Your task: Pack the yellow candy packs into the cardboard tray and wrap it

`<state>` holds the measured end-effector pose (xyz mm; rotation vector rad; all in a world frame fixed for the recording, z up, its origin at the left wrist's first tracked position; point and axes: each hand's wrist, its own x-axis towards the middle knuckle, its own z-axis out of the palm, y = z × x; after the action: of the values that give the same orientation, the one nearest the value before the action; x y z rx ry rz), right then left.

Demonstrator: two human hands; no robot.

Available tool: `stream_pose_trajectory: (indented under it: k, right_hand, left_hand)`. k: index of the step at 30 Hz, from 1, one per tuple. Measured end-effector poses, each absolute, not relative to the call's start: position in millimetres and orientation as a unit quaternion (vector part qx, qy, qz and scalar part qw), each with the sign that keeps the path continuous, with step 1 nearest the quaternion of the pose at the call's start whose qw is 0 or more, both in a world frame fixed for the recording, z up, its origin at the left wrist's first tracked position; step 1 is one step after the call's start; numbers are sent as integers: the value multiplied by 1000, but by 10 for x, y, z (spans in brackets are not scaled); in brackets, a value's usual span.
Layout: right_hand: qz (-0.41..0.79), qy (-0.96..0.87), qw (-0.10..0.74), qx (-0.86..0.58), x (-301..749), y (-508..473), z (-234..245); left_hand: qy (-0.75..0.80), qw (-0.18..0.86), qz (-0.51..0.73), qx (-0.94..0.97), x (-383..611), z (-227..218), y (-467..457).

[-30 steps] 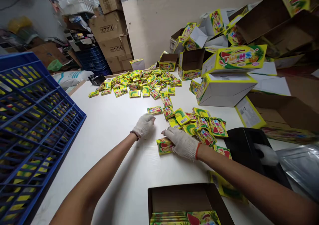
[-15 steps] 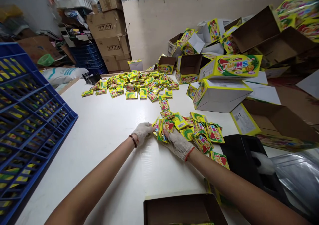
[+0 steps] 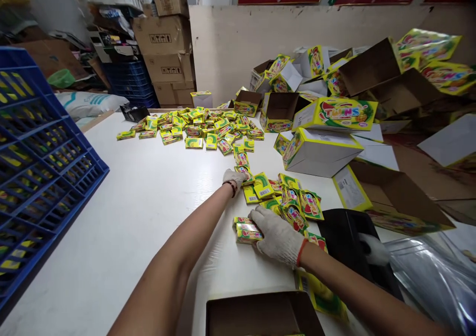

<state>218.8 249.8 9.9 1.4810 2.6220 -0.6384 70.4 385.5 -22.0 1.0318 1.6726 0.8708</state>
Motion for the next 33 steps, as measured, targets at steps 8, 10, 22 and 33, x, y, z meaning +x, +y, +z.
stream_pose_trajectory:
  k: [8, 10, 22, 33]
  right_hand:
    - [-161, 892, -37, 421, 2242, 2472, 169]
    - [-172, 901, -17, 398, 2239, 2466, 214]
    - [-197, 890, -31, 410, 2224, 2420, -35]
    - [-170, 876, -161, 421, 2379, 2433, -345]
  left_hand:
    - [590, 380, 177, 690, 148, -94, 3275]
    - [546, 365, 134, 742, 141, -92, 3183]
    - [440, 204, 28, 874, 671, -174, 3688]
    - [451, 370, 90, 807, 269, -232, 3467]
